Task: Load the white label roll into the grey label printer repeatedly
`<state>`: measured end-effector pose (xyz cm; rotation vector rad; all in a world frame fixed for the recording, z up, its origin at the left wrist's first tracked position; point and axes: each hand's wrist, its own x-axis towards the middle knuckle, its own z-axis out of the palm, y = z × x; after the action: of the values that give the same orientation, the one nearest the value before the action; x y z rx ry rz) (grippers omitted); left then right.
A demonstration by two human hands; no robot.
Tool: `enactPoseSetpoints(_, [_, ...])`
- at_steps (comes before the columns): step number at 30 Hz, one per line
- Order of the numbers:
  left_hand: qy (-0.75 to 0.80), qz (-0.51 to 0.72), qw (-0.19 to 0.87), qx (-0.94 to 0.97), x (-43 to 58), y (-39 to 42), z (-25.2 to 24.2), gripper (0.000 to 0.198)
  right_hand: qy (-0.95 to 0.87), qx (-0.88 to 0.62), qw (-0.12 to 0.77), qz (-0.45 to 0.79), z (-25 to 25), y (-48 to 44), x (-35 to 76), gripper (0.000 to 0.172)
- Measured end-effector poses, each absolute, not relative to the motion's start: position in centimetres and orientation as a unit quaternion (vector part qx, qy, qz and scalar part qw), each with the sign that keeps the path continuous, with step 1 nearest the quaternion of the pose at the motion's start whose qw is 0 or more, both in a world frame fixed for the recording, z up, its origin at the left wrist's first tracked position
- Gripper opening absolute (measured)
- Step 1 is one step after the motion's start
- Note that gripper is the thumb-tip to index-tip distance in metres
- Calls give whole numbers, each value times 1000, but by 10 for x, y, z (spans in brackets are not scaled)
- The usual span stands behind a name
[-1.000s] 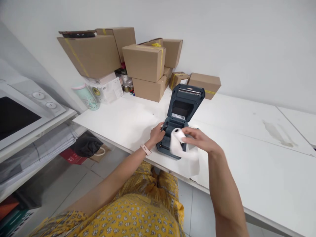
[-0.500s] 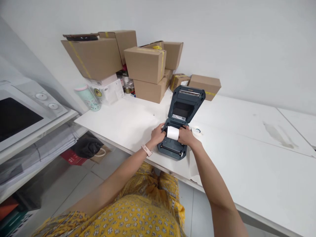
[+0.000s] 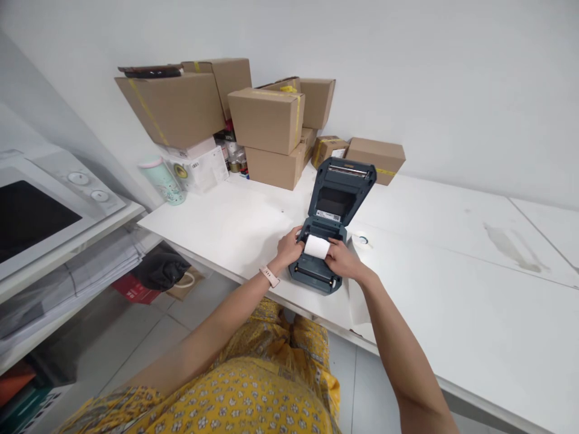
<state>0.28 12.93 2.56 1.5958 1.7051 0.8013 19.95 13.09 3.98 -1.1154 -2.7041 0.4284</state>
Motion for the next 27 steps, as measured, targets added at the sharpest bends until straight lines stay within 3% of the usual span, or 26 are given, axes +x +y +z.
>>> enactPoseSetpoints(4, [655, 309, 321, 610, 3, 129, 24, 58, -904, -329, 159, 223, 47, 102, 202, 54])
enactPoseSetpoints(9, [659, 303, 320, 609, 4, 130, 24, 58, -895, -369, 190, 163, 44, 69, 193, 33])
enactPoseSetpoints(15, [658, 300, 315, 615, 4, 129, 24, 58, -866, -426, 254, 62, 18, 45, 175, 35])
enactPoseSetpoints(27, [650, 315, 330, 607, 4, 127, 24, 57, -874, -419, 240, 52, 15, 38, 177, 40])
